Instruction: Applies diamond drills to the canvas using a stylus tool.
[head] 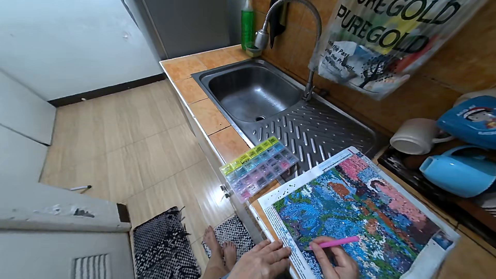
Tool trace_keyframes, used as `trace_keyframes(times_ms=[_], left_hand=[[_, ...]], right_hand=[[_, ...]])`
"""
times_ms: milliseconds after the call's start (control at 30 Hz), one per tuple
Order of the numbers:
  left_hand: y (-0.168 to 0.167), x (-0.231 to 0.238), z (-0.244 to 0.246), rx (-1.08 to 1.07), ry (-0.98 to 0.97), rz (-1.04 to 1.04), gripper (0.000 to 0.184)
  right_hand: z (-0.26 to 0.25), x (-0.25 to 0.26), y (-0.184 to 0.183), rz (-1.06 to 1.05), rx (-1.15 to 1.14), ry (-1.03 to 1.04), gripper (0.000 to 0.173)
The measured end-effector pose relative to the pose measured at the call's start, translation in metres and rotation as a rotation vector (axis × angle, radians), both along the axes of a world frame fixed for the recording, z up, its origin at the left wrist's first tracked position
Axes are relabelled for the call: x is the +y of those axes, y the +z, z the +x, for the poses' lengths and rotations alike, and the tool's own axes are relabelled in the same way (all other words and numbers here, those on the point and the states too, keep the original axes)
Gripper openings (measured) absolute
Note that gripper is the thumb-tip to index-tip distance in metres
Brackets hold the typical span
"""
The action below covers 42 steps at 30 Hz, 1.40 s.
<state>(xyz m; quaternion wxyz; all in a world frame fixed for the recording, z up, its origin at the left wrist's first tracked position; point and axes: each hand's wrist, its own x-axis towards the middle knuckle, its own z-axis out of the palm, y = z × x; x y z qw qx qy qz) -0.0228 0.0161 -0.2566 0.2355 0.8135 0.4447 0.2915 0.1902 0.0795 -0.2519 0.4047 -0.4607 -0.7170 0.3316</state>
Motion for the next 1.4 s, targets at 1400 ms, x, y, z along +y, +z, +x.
trace_keyframes(times_ms=[1400], left_hand=[[0.000, 0.006, 0.000, 0.227, 0.148, 0.106, 0.044]], right_hand=[[0.003, 0.041, 0.009, 0.034, 0.266, -0.246, 0.014]])
